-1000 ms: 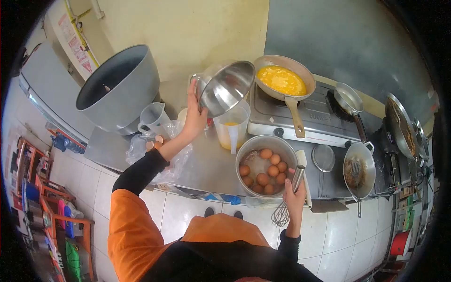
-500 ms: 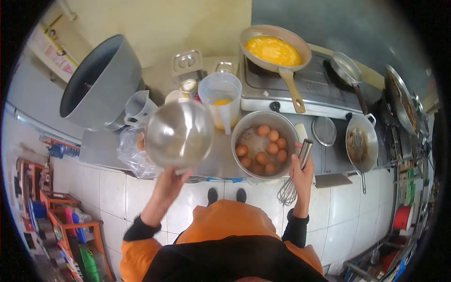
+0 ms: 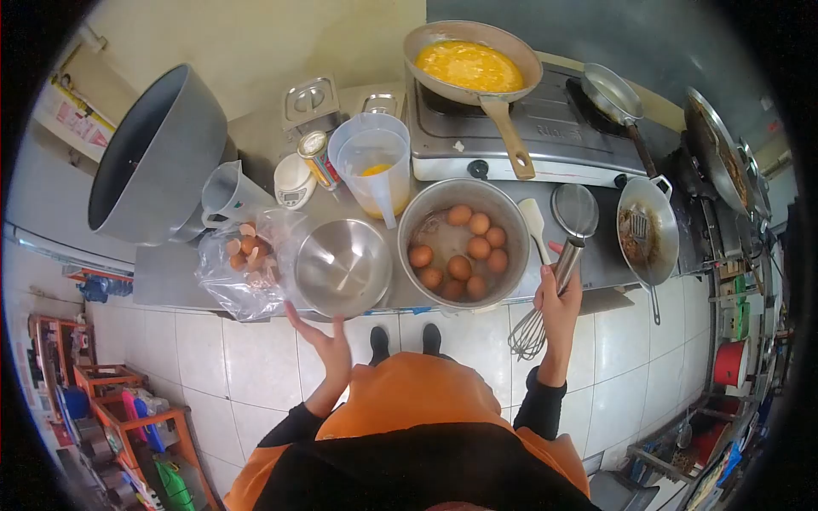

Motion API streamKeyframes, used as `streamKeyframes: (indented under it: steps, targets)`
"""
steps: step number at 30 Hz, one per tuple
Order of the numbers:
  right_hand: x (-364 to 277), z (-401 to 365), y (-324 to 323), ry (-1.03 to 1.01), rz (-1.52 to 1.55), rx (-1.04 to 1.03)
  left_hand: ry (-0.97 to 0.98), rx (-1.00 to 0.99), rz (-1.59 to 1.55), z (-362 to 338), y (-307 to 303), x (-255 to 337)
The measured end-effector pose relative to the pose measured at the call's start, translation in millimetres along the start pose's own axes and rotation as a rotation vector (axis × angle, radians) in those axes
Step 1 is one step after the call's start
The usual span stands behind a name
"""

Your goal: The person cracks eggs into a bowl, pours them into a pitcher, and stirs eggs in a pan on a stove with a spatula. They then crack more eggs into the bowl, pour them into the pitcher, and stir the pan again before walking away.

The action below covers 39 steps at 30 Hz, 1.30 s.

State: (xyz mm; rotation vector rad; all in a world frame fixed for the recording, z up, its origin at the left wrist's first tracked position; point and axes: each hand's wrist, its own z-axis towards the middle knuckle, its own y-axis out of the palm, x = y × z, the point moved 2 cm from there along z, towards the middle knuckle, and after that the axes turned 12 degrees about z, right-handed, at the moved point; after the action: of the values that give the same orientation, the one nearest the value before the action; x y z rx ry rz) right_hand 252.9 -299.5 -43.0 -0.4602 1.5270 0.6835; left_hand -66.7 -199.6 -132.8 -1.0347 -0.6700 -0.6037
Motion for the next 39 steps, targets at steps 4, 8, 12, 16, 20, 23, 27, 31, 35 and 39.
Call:
streamKeyframes:
  steps: [4,8,12,16,20,23,27,31,35,39]
  targets:
    - [-2,-3,-8,0.003,-0.026,-0.003,0.988,-0.564,-0.042,30,38,98]
    - [-6,-4,-3,0.022,-0.018,-0.062,1.334,-1.065,0.099,14,157,119]
    - [-9,-6,2,-0.013,-0.027,-0.082,1.423,-1.069,0.747,-14,224,107]
    - [-2,-4,7,0.006,-0.139,-0.115,1.278,-1.199,0.587,-22,262,78]
    - [-3,0,34,-0.379,-0.405,-0.223,1.115,-1.509,0.109,25,204,105]
    - [-30,-9,82,-0.428,-0.511,-0.264,0.777,-1.170,-0.447,59,134,104]
    - [-4,-17,140,-0.549,-0.609,-0.642,0.362,-1.265,-0.347,82,80,73]
    - [5,-16,183,-0.582,-0.598,-0.746,0.264,-1.083,-0.368,94,52,45]
    - [13,-27,213,-0.422,-0.750,-0.941,0.163,-1.045,-0.293,107,18,42]
    - [16,-23,225,-0.475,-0.604,-0.926,0.066,-1.032,-0.393,113,12,25]
